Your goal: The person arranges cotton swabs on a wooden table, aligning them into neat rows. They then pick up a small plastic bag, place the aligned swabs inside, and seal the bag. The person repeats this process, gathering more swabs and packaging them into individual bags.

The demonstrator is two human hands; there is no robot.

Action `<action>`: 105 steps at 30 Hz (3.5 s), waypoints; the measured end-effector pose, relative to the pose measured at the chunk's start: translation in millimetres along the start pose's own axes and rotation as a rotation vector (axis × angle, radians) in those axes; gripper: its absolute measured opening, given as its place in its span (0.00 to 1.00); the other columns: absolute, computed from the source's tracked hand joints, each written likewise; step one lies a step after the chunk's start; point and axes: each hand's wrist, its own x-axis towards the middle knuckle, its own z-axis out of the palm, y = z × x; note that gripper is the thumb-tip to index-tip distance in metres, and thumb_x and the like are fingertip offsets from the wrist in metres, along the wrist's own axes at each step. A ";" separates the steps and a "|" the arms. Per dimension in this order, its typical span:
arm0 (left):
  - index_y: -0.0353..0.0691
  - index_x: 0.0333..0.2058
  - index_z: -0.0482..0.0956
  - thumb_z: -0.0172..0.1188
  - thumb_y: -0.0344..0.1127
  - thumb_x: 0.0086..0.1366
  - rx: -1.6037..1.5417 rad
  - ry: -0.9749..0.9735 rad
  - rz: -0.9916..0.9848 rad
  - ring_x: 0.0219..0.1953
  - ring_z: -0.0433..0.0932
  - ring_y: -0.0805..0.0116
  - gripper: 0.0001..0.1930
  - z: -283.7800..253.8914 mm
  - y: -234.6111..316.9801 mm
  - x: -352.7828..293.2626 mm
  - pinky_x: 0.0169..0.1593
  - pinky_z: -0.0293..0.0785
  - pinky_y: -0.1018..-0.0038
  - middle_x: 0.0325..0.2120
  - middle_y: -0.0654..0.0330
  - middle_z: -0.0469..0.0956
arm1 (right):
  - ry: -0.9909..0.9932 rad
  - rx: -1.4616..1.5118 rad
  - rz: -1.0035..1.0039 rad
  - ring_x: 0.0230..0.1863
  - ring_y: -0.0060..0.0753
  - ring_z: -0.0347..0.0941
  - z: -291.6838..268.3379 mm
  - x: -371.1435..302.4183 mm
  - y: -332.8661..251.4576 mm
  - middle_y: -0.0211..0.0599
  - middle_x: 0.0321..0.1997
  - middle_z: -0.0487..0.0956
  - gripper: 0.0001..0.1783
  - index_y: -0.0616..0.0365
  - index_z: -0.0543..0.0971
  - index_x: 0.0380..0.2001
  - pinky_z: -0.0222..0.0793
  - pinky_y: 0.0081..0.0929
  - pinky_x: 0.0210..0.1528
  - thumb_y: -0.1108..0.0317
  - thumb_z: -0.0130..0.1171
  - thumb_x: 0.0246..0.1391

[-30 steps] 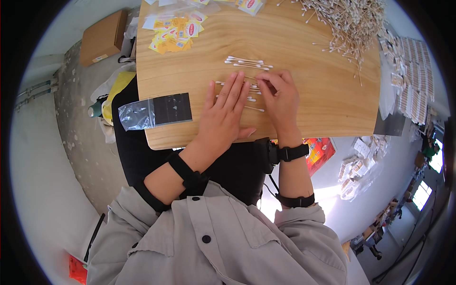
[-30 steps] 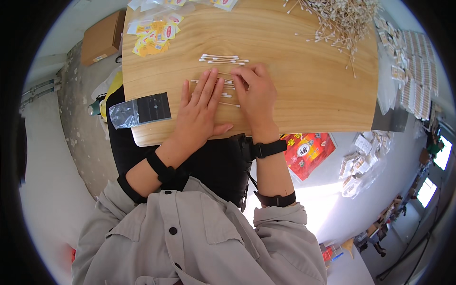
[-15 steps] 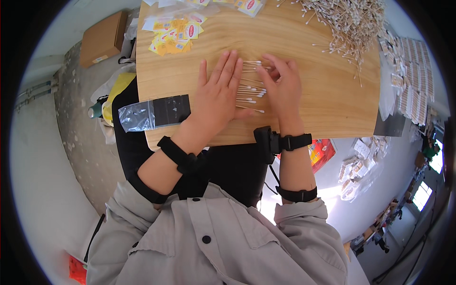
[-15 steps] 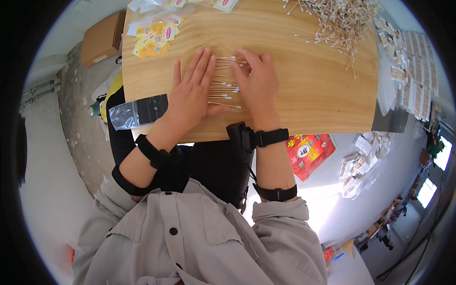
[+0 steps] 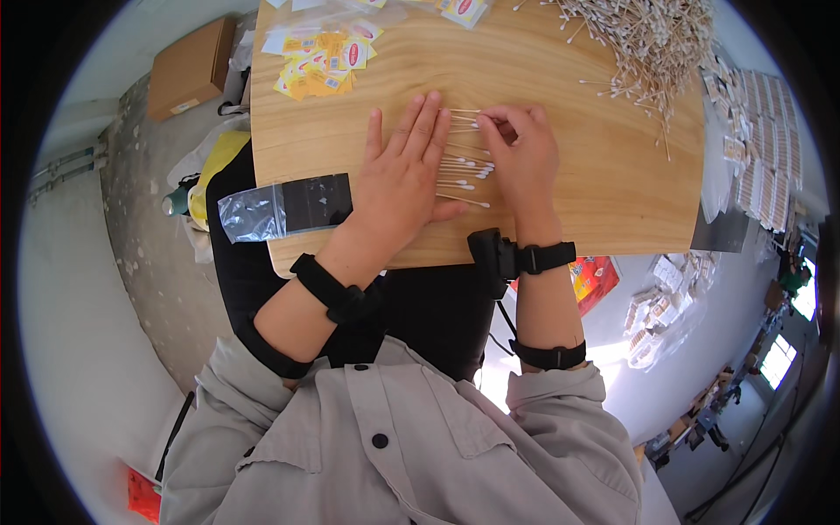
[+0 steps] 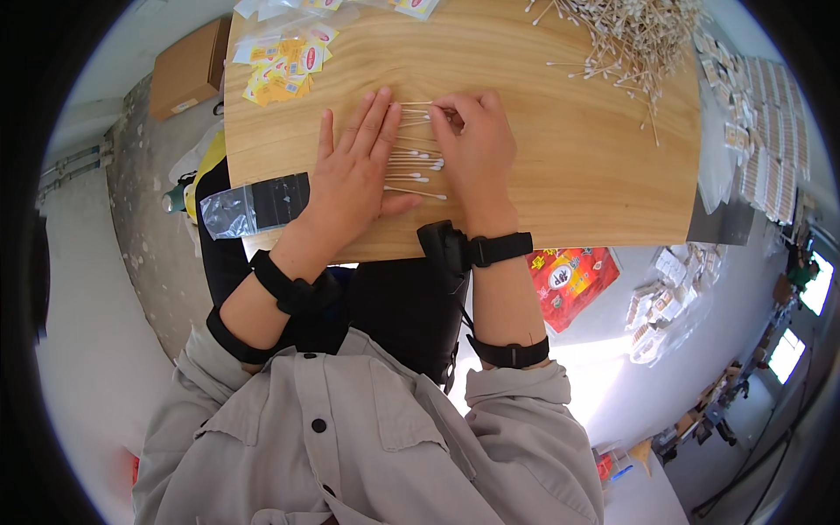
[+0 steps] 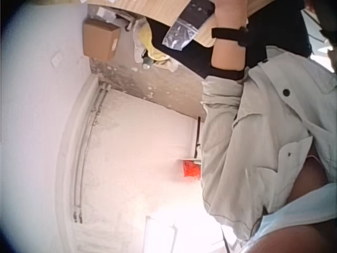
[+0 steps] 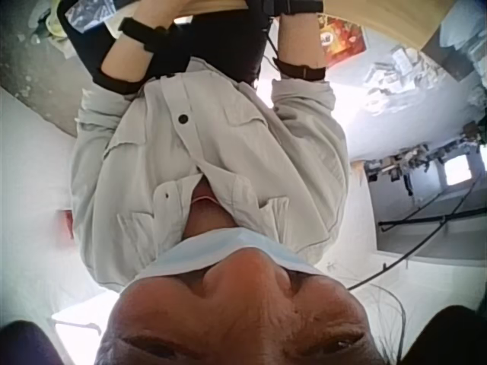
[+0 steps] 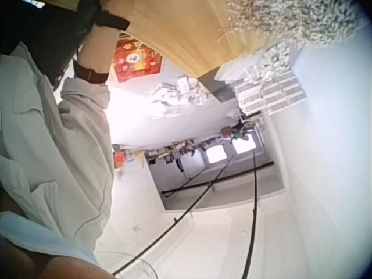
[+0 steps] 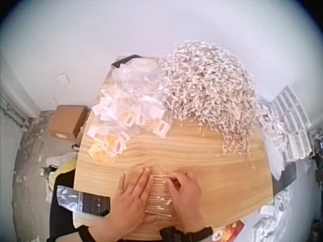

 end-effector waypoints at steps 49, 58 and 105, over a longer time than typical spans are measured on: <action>0.32 0.70 0.47 0.71 0.61 0.45 -0.130 0.056 -0.133 0.74 0.46 0.54 0.62 8.1 -2.8 -39.7 0.71 0.42 0.48 0.72 0.48 0.47 | 0.196 0.692 0.100 0.66 0.42 0.61 43.4 -52.7 -15.4 0.46 0.61 0.63 0.24 0.67 0.64 0.60 0.58 0.37 0.70 0.70 0.50 0.64; 0.34 0.69 0.52 0.69 0.64 0.45 -0.046 -0.015 -0.087 0.74 0.45 0.56 0.60 -2.1 -1.7 -48.1 0.72 0.42 0.49 0.71 0.50 0.48 | 0.130 0.371 0.011 0.60 0.35 0.65 27.5 -55.4 -7.2 0.43 0.57 0.64 0.23 0.63 0.68 0.58 0.67 0.33 0.64 0.76 0.55 0.60; 0.32 0.69 0.52 0.65 0.65 0.49 -0.035 0.055 -0.183 0.74 0.45 0.58 0.58 -15.1 -54.4 -108.2 0.72 0.38 0.50 0.71 0.51 0.49 | -0.316 -0.105 -0.031 0.33 0.27 0.76 60.4 -19.0 -65.0 0.34 0.35 0.80 0.07 0.57 0.82 0.35 0.74 0.24 0.37 0.68 0.65 0.53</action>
